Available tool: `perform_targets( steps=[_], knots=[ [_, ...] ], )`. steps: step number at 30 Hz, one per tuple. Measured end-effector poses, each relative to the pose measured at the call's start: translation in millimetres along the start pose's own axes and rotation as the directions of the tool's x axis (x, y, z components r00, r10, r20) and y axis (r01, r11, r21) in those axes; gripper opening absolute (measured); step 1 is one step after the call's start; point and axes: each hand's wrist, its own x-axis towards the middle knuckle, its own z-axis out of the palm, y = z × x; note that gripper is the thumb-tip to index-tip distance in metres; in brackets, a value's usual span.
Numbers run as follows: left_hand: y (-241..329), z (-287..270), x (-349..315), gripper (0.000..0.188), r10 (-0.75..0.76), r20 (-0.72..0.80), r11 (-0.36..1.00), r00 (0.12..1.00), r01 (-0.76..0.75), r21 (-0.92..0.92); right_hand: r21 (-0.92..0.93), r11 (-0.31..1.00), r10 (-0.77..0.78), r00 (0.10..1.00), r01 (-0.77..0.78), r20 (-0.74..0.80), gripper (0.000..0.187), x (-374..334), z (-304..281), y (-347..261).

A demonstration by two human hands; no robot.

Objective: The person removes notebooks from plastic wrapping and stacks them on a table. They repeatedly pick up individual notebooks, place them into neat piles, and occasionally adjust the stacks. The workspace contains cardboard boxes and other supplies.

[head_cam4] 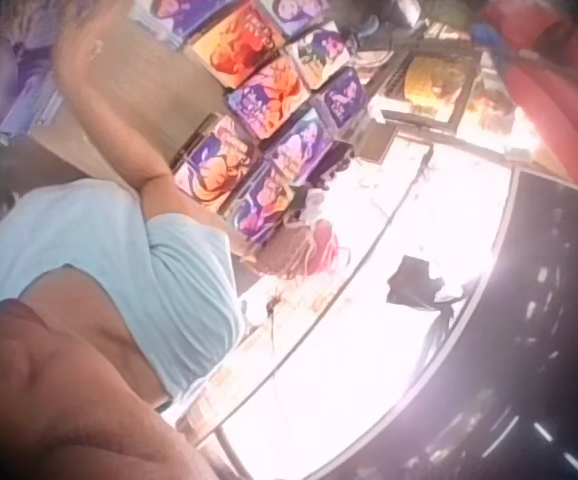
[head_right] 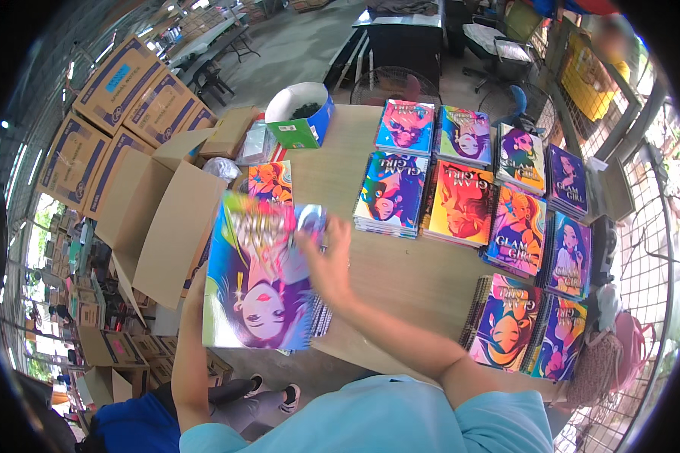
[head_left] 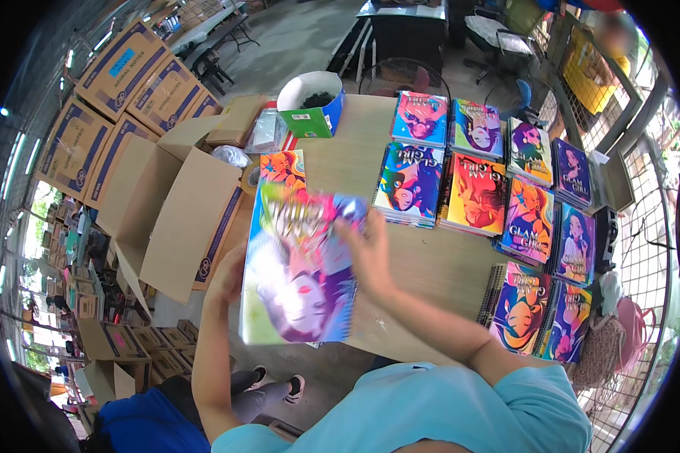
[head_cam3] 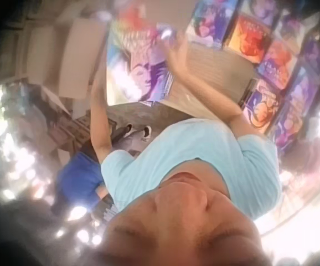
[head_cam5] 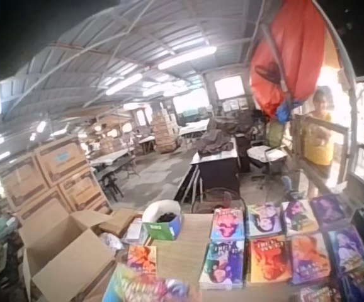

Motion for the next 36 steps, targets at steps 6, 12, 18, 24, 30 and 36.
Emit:
perform_targets(
  steps=[6,12,18,24,30,36],
  knots=[
    [-32,-37,30,0.084,0.129,0.252,0.977,0.959,-0.167,0.136,-0.241,0.963,-0.164,0.971,0.12,-0.175,0.06,-38,46,38],
    [46,83,22,0.069,0.723,0.289,0.122,0.627,-0.528,0.84,-0.153,0.956,-0.267,0.959,0.25,-0.099,0.049,50,-139,2],
    [-11,332,131,0.039,0.532,0.785,-0.143,0.318,-0.88,0.453,-1.0,-0.014,-0.218,0.976,-0.002,0.001,0.043,234,-374,2],
    [-103,479,205,0.041,0.531,0.568,-0.123,0.629,-0.606,0.786,-0.715,-0.513,0.244,0.88,0.475,0.409,0.054,299,-406,10],
    [-110,500,200,0.052,0.562,0.461,-0.06,0.687,-0.522,0.851,-0.566,-0.659,0.013,0.761,0.494,0.649,0.041,291,-434,-9],
    [-136,494,197,0.053,0.618,0.256,0.185,0.743,-0.454,0.871,-0.542,-0.745,-0.075,0.758,0.389,0.648,0.02,245,-416,-116]
  ],
)
